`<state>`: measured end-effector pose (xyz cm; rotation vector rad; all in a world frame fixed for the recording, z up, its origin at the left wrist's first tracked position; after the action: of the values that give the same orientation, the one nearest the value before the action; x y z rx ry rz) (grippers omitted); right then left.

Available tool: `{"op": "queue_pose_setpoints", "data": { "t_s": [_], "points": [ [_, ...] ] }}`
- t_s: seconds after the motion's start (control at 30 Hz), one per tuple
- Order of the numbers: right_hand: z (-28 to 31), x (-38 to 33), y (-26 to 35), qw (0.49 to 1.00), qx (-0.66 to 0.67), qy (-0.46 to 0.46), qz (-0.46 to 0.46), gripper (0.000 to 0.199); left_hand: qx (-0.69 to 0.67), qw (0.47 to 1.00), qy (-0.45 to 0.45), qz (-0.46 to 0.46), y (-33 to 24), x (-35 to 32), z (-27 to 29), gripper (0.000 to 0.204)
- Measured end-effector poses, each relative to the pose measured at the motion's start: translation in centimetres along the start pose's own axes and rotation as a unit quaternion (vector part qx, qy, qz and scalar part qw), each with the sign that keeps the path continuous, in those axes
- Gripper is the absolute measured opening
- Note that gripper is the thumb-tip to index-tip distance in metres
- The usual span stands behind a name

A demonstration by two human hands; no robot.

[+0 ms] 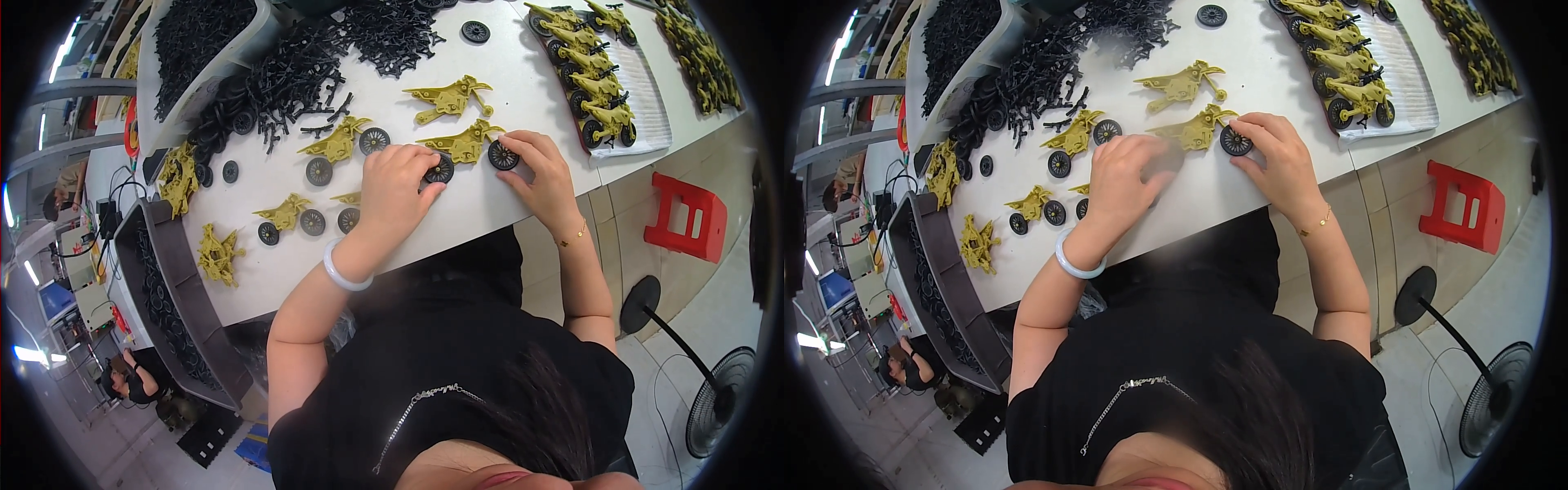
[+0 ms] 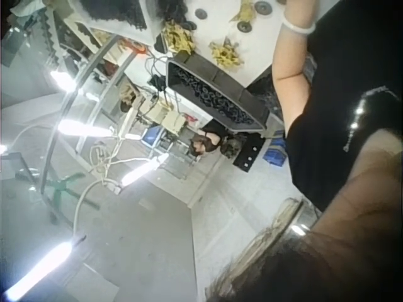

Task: The person is manually assembling small yellow and black toy motorcycles on a workbench by attaching wheels and handle pieces.

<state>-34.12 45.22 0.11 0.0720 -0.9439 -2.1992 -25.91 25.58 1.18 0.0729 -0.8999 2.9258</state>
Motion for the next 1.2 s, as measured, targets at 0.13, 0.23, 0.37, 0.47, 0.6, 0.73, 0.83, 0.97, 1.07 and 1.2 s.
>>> {"op": "queue_pose_setpoints", "data": {
  "t_s": [0.13,0.23,0.37,0.47,0.6,0.73,0.83,0.97,1.07,1.2],
  "points": [
    [0.7,-0.3,-0.2,0.999,-0.006,0.021,-0.026,0.047,0.022,1.000,0.002,-0.012,-0.8,-0.5,-0.1,0.033],
    [1.0,-0.3,-0.1,0.998,0.018,0.054,-0.031,0.045,0.025,1.000,-0.003,-0.009,-1.0,-1.0,-0.2,0.035],
    [2.5,1.5,-0.9,0.999,0.030,0.012,0.003,0.037,0.012,0.995,-0.092,-0.035,-1.4,-1.4,1.3,0.032],
    [3.9,5.2,-1.6,0.999,-0.009,-0.027,-0.017,0.028,0.087,0.991,-0.089,0.046,2.7,-1.5,4.7,0.026],
    [2.7,12.4,-3.7,0.990,-0.133,-0.034,-0.004,0.032,0.281,0.912,-0.243,0.176,13.5,-5.4,13.3,0.022],
    [-0.7,17.2,-7.3,0.978,-0.210,-0.007,-0.004,0.033,0.250,0.901,-0.105,0.338,20.7,-9.4,14.8,0.035],
    [-0.4,17.4,-7.8,0.985,-0.171,0.025,-0.023,0.030,0.233,0.912,-0.112,0.319,20.9,-9.7,14.7,0.033],
    [0.8,14.2,-6.8,0.990,-0.107,0.036,-0.087,0.032,0.229,0.908,-0.141,0.320,19.2,-9.0,14.5,0.034],
    [0.8,12.7,-6.6,0.990,-0.139,0.004,-0.022,0.035,0.125,0.938,-0.200,0.255,15.8,-6.8,13.8,0.041],
    [0.7,12.0,-5.8,0.987,-0.158,-0.039,-0.003,0.039,-0.082,0.988,-0.117,0.050,5.3,-0.6,8.6,0.040]
  ]
}}
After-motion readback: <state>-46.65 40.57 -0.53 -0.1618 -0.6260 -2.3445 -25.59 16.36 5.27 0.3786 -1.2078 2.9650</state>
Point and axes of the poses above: each hand's wrist, its own x-axis towards the middle knuckle, its own z-axis out of the back of the hand, y = z × x, the point moved 4 cm from there along x, towards the middle knuckle, and after that the axes turned 5 degrees about y, right-handed, at the moved point
